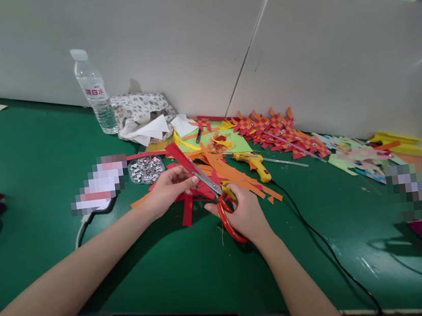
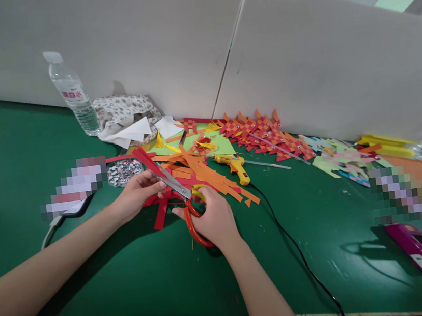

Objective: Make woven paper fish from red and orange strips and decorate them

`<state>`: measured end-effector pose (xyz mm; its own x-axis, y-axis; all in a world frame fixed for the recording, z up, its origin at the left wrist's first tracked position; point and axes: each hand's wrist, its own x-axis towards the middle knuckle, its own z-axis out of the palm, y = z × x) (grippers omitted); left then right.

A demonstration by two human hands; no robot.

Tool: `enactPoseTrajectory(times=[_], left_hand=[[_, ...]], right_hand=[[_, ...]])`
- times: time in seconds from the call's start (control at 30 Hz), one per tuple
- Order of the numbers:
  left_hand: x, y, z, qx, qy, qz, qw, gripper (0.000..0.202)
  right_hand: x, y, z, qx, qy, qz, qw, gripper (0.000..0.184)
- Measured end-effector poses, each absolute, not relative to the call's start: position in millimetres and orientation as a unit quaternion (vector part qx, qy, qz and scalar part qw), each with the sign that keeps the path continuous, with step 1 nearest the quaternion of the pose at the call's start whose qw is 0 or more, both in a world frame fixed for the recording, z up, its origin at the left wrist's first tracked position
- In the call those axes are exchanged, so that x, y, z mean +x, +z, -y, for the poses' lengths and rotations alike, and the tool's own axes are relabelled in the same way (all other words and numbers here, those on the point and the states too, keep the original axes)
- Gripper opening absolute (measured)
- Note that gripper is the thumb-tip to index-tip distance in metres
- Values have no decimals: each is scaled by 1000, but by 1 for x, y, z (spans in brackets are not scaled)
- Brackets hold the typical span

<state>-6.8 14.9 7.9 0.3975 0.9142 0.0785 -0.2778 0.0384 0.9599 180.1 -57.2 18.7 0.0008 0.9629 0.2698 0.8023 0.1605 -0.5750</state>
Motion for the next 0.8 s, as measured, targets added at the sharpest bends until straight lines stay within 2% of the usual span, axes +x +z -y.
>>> enactPoseTrajectory(times=[0.43, 0.8], left_hand=[[-6, 12, -14, 510, 458, -304, 662, 24], [-7, 9, -14, 509, 452, -301, 668, 24]], right_hand=[[180, 19, 58, -632, 139, 687, 329, 36], [180, 21, 56, -618, 103, 706, 330, 39]])
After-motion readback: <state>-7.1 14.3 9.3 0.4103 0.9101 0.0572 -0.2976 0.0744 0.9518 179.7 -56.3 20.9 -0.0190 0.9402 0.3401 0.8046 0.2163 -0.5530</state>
